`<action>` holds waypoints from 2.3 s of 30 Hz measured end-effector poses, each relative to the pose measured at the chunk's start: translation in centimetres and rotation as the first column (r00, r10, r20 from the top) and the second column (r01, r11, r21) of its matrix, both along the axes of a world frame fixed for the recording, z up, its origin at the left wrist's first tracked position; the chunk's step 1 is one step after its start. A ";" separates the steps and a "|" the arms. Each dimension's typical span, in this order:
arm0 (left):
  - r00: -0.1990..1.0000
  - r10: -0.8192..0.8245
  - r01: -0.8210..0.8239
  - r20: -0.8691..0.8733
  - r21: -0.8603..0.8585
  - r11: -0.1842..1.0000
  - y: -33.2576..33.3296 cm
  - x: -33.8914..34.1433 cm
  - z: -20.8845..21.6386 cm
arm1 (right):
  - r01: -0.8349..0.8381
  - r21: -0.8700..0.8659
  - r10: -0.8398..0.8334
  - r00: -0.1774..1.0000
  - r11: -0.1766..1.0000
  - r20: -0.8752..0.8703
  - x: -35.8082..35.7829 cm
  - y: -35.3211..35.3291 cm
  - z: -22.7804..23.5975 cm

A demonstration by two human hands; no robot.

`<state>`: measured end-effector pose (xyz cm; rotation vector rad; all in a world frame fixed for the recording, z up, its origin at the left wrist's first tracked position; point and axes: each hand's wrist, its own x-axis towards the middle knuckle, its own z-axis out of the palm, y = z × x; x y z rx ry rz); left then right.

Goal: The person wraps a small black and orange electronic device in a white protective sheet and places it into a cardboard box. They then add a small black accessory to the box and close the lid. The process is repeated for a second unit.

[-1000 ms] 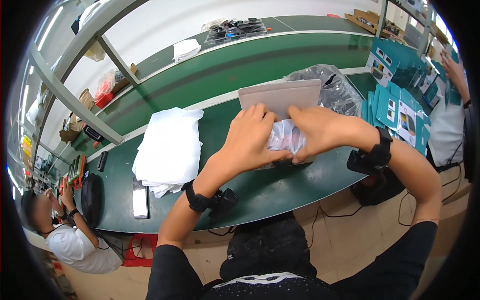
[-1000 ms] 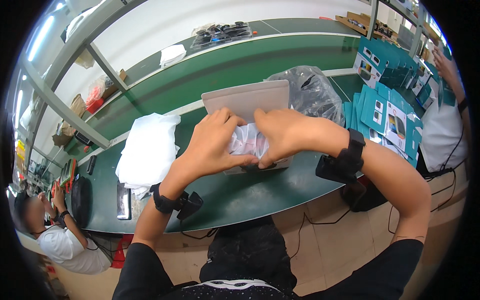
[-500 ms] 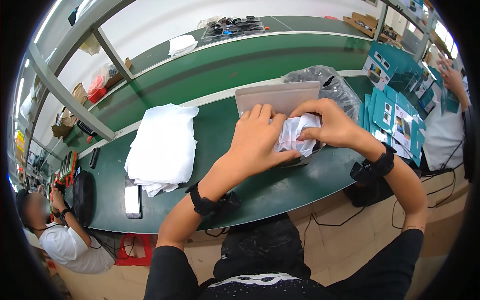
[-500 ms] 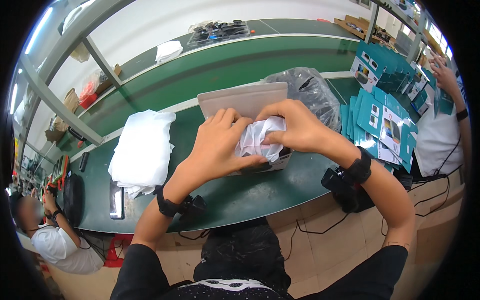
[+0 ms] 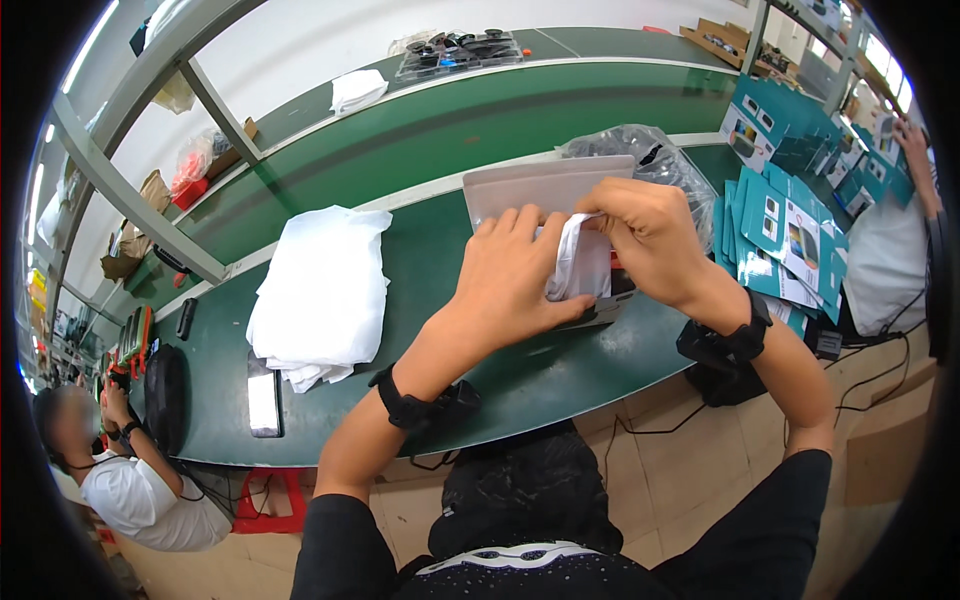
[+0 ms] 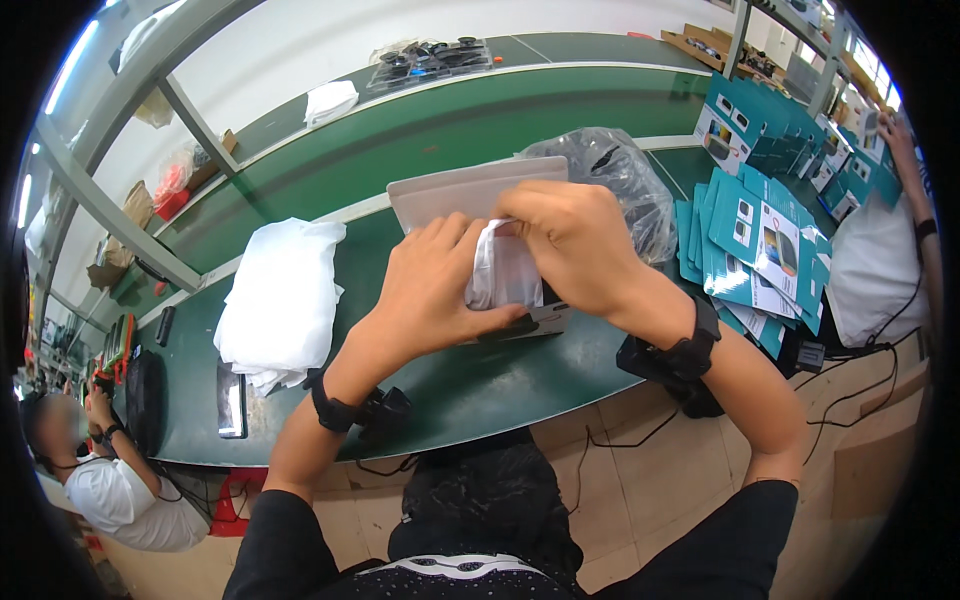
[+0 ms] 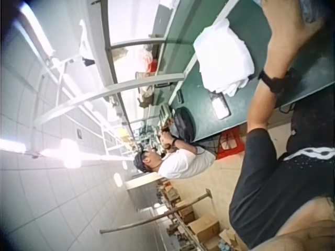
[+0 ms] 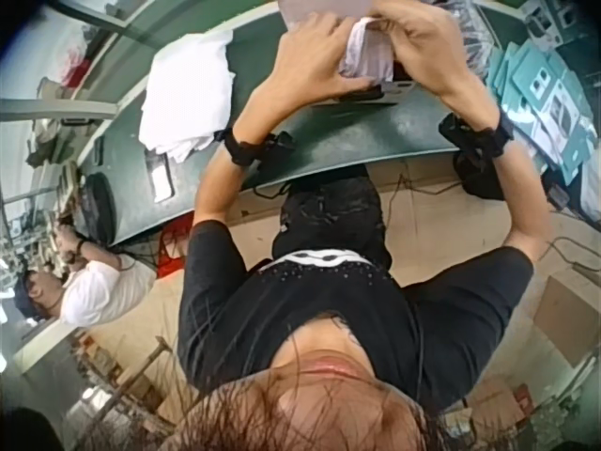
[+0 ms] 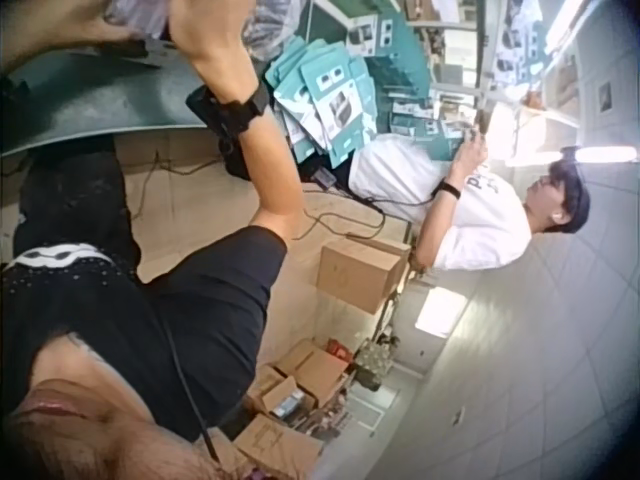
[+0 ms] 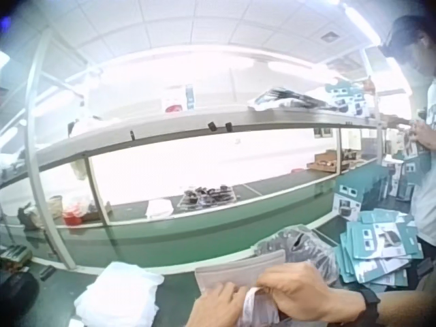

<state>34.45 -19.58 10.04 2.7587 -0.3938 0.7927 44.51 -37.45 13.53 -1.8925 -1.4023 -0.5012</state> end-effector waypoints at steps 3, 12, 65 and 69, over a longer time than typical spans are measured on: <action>1.000 0.014 -0.016 -0.022 -0.082 0.996 -0.2 -0.2 0.1 | -0.048 0.096 0.048 0.999 0.994 -0.003 -0.2 1.0 0.6; 0.996 0.068 -0.081 -0.054 -0.276 0.958 0.4 -1.7 0.8 | -0.045 0.263 0.069 0.994 0.964 -0.083 -1.1 -0.3 1.4; 0.983 -0.179 0.158 -0.028 -0.359 0.920 2.7 -1.4 7.3 | 0.257 -0.134 -0.289 0.867 0.957 -0.406 -3.5 -2.1 -5.0; 0.981 -0.124 0.108 -0.148 -0.111 0.988 1.9 -1.5 8.8 | 0.303 0.122 -0.222 0.869 0.945 -0.442 -3.8 -1.1 -6.5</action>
